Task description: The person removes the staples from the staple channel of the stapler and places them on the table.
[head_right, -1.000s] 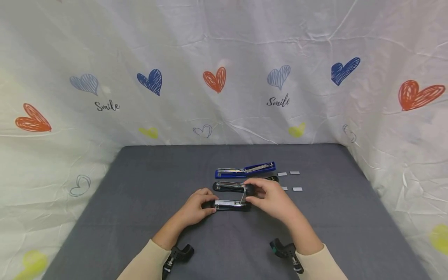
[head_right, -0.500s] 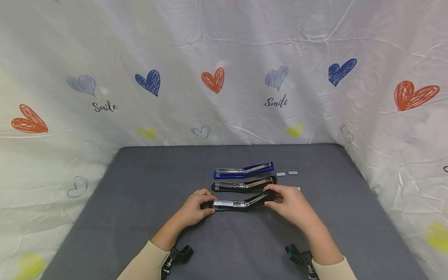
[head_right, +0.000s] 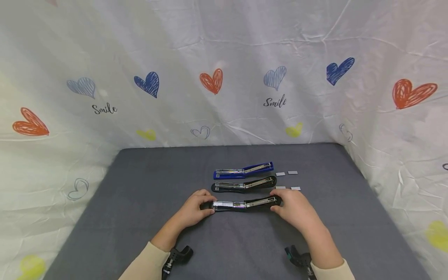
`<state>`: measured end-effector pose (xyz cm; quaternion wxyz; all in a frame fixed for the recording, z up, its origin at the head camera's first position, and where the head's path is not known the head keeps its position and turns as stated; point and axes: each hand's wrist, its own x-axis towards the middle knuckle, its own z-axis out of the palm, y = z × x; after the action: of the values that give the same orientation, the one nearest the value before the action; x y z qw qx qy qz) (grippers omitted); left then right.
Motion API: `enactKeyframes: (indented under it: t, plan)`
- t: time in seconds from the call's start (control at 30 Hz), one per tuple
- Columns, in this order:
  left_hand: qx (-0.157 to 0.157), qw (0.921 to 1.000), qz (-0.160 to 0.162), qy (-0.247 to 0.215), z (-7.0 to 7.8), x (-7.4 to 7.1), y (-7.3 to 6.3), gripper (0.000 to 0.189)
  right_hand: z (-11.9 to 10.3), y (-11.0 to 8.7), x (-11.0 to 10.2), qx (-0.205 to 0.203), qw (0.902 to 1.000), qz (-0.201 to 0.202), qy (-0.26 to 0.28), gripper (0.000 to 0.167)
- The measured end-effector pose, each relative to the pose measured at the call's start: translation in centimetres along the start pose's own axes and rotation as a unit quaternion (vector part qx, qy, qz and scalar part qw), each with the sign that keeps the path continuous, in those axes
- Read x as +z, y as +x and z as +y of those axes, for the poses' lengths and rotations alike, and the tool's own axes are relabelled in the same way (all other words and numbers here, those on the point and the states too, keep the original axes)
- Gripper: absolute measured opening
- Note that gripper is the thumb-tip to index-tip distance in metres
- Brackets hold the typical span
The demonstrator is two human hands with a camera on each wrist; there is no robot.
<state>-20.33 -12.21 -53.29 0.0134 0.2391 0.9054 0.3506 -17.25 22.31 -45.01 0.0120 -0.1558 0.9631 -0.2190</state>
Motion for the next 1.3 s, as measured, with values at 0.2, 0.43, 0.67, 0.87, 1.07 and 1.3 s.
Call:
enactKeyframes:
  t: [0.2, 0.43, 0.67, 0.87, 1.07, 1.3]
  plan:
    - [-0.001, 1.0000, -0.001, -0.002, 0.0, 0.0, 0.0, 0.030, -0.8, 0.1, -1.3, 0.005, 0.9999, -0.014, -0.003, 0.041]
    - [-0.007, 1.0000, -0.001, -0.003, -0.2, 0.1, 0.1, 0.030, -2.0, 0.1, -3.0, 0.023, 0.9993, -0.006, 0.028, 0.044]
    - [-0.012, 0.9999, -0.005, 0.003, -0.1, 0.1, 0.1, 0.031, -3.5, 0.7, -3.5, 0.003, 0.9990, 0.013, 0.042, 0.040]
    - [-0.011, 0.9999, -0.003, -0.001, -0.1, 0.1, 0.2, 0.031, -4.7, 1.6, -2.5, -0.017, 0.9984, 0.010, 0.054, 0.033]
    - [-0.009, 1.0000, 0.000, -0.003, -0.1, 0.0, 0.3, 0.030, -5.6, 2.4, -0.6, -0.044, 0.9975, 0.015, 0.054, 0.029]
    - [-0.011, 0.9999, 0.001, -0.007, 0.0, 0.1, 0.3, 0.030, -6.4, 3.3, 1.6, -0.088, 0.9952, 0.023, 0.036, 0.024]
